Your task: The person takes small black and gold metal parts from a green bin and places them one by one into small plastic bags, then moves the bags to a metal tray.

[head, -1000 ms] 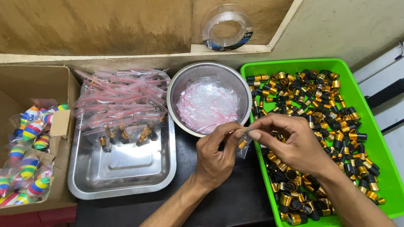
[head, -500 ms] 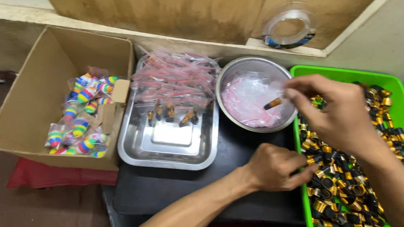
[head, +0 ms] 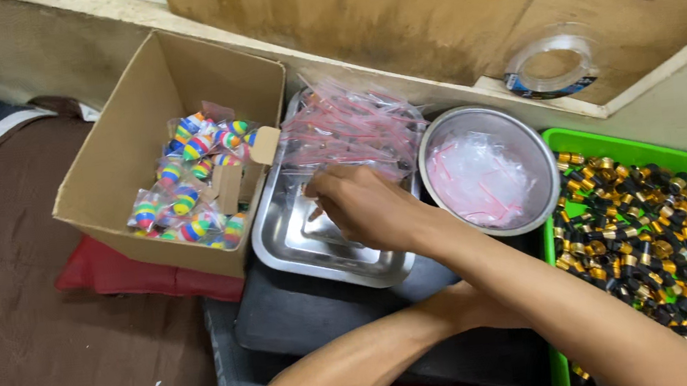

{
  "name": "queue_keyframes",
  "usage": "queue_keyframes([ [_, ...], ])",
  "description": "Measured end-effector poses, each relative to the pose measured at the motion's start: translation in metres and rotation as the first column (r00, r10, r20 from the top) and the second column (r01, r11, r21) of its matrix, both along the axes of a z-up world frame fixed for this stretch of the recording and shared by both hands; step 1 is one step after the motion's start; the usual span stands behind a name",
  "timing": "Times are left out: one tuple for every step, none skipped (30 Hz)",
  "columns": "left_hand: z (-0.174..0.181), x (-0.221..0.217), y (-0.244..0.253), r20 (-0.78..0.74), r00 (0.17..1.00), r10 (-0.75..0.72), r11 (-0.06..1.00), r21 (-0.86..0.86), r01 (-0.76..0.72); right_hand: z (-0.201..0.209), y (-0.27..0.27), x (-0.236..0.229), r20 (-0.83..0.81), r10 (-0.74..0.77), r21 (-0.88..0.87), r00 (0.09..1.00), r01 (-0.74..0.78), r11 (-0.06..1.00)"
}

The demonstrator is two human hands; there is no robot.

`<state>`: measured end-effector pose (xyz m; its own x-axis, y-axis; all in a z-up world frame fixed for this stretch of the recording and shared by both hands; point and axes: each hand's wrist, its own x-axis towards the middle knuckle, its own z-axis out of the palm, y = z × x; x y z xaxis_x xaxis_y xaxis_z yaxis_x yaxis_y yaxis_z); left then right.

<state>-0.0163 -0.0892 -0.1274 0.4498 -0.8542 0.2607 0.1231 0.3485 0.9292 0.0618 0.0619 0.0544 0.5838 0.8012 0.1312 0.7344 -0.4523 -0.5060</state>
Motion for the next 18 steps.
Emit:
queue_keyframes([
  [-0.015,0.001,-0.006,-0.002,1.000,0.007,1.000,0.000,-0.007,-0.006,0.007,0.004,-0.002,0.007,0.000,1.000,-0.007,1.000],
  [-0.029,0.001,-0.012,0.349,0.928,0.131,0.987,0.040,-0.155,-0.013,0.014,0.008,0.002,-0.001,-0.047,1.000,0.001,0.999],
  [-0.043,0.004,-0.018,0.660,0.721,0.211,0.952,0.027,-0.304,-0.018,0.021,0.013,0.010,-0.009,-0.093,1.000,0.010,0.996],
  [-0.052,0.006,-0.023,0.659,0.720,0.216,0.950,0.027,-0.310,-0.018,0.025,0.015,0.009,-0.003,-0.094,1.000,0.003,0.996],
  [-0.061,0.007,-0.028,0.930,0.287,0.229,0.791,-0.006,-0.612,-0.019,0.028,0.016,0.039,-0.068,-0.135,0.997,0.073,0.988],
  [-0.070,0.007,-0.033,0.980,-0.194,0.054,0.568,-0.190,-0.801,-0.020,0.031,0.016,0.071,-0.132,-0.173,0.989,0.142,0.975],
  [-0.077,0.004,-0.037,0.980,-0.192,0.056,0.567,-0.190,-0.802,-0.017,0.031,0.014,0.070,-0.130,-0.176,0.989,0.140,0.974],
  [-0.083,0.001,-0.042,0.922,-0.348,-0.172,0.498,-0.223,-0.838,-0.014,0.032,0.011,0.113,-0.159,-0.218,0.981,0.181,0.959],
  [-0.089,-0.001,-0.046,0.793,-0.460,-0.399,0.436,-0.276,-0.856,-0.010,0.032,0.009,0.160,-0.187,-0.256,0.969,0.224,0.940],
  [-0.080,0.000,-0.039,0.794,-0.460,-0.398,0.435,-0.278,-0.856,-0.014,0.028,0.007,0.161,-0.186,-0.258,0.969,0.223,0.940],
  [-0.070,0.001,-0.033,0.983,0.027,0.179,0.607,-0.089,-0.789,-0.018,0.024,0.005,0.230,-0.127,-0.279,0.965,0.191,0.941],
  [-0.059,0.001,-0.027,0.597,0.606,0.525,0.793,-0.085,-0.603,-0.022,0.020,0.003,0.297,-0.066,-0.303,0.953,0.160,0.940],
  [-0.059,0.003,-0.027,0.596,0.605,0.528,0.792,-0.087,-0.605,-0.026,0.020,-0.001,0.298,-0.064,-0.305,0.953,0.158,0.939],
  [-0.059,0.005,-0.027,0.567,0.664,0.487,0.829,-0.059,-0.557,-0.030,0.019,-0.005,0.337,0.035,-0.367,0.941,0.097,0.925],
  [-0.059,0.007,-0.026,0.539,0.719,0.439,0.864,-0.034,-0.503,-0.033,0.019,-0.008,0.373,0.133,-0.429,0.918,0.044,0.902],
  [-0.055,0.009,-0.030,0.542,0.717,0.439,0.864,-0.036,-0.502,-0.032,0.021,-0.009,0.376,0.132,-0.429,0.917,0.046,0.902],
  [-0.050,0.010,-0.034,0.610,0.693,0.384,0.859,0.039,-0.511,-0.032,0.022,-0.011,0.468,0.160,-0.384,0.869,0.037,0.923],
  [-0.046,0.011,-0.037,0.671,0.667,0.323,0.846,0.112,-0.522,-0.032,0.024,-0.014,0.555,0.181,-0.339,0.812,0.023,0.940],
])
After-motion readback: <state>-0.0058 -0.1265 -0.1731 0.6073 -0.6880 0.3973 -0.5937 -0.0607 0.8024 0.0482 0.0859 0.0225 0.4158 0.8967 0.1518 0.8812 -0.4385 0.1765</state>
